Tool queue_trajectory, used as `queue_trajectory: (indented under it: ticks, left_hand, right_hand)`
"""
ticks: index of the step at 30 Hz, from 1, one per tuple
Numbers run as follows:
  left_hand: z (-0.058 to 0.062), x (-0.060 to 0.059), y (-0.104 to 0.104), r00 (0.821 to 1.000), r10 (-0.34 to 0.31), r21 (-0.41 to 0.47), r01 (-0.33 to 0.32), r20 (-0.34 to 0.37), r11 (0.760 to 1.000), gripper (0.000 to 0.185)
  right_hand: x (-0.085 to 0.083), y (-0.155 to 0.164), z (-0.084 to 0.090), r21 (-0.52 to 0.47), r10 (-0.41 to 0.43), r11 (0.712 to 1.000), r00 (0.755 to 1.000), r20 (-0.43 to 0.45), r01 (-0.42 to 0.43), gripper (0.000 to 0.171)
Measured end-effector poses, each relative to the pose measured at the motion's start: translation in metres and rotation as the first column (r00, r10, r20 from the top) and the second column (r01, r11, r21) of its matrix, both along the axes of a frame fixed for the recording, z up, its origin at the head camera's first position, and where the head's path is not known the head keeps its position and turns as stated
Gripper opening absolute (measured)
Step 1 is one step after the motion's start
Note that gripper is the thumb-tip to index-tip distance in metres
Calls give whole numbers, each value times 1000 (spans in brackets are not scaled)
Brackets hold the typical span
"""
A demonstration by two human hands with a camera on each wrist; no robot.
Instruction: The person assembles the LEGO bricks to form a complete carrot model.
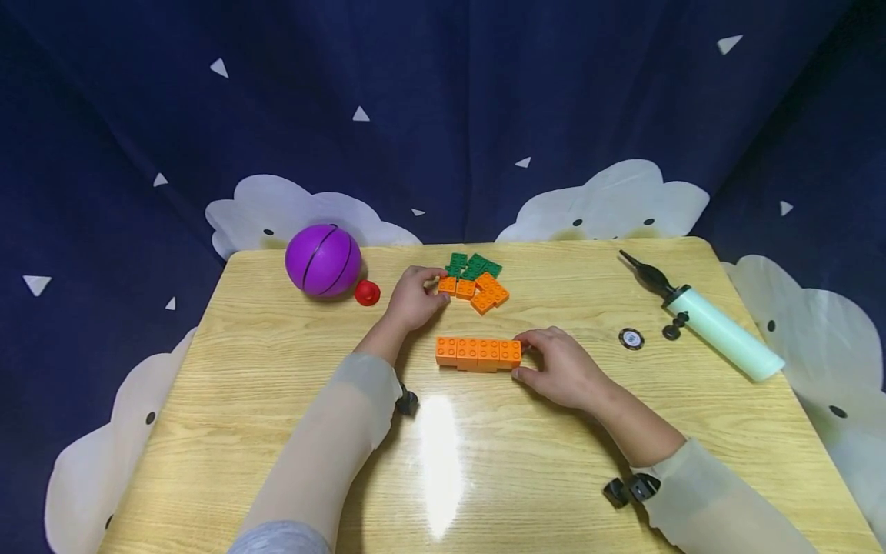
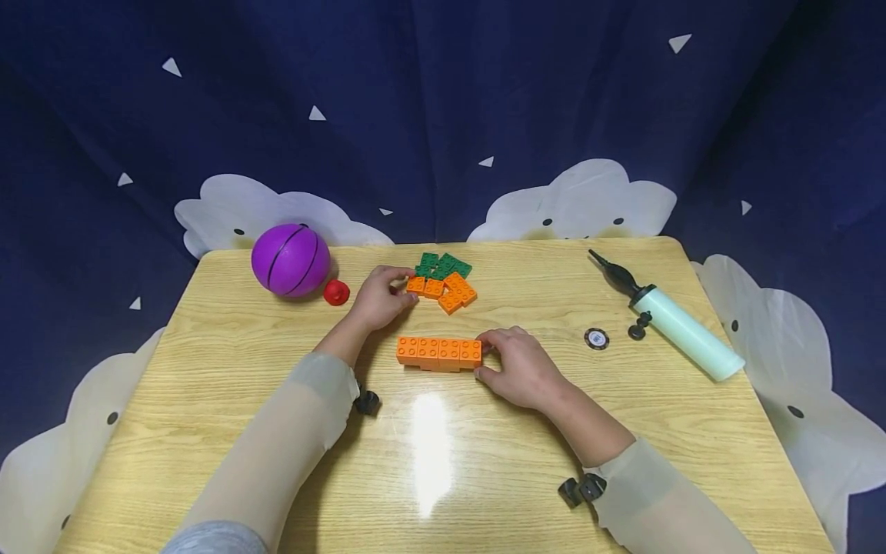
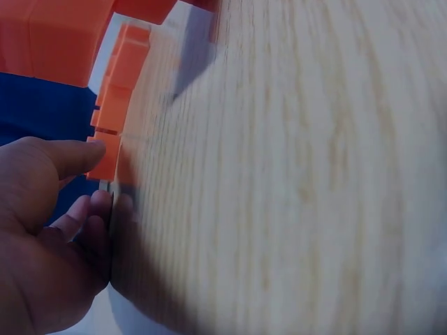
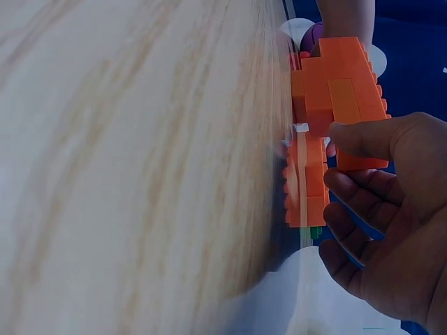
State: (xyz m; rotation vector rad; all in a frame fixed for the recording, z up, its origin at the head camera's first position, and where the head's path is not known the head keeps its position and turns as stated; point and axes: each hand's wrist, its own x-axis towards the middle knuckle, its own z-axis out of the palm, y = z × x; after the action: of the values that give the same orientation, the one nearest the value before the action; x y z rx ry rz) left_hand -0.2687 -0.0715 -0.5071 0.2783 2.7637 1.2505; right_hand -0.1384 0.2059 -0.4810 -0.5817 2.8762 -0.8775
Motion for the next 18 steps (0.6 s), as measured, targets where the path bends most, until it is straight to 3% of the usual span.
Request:
queue_trajectory:
  ticks: [7,18]
  left_hand:
    - [1,0,2,1000,14,-60,-14,3,998,41]
    - [3,3,3,1000,17,-56,-17,-1,998,33]
  right_hand:
    - [0,-1,1,-2,2,1000,1000,2,-2,51]
    - [0,0,-1,1,-1,1000,1000,-6,1,51]
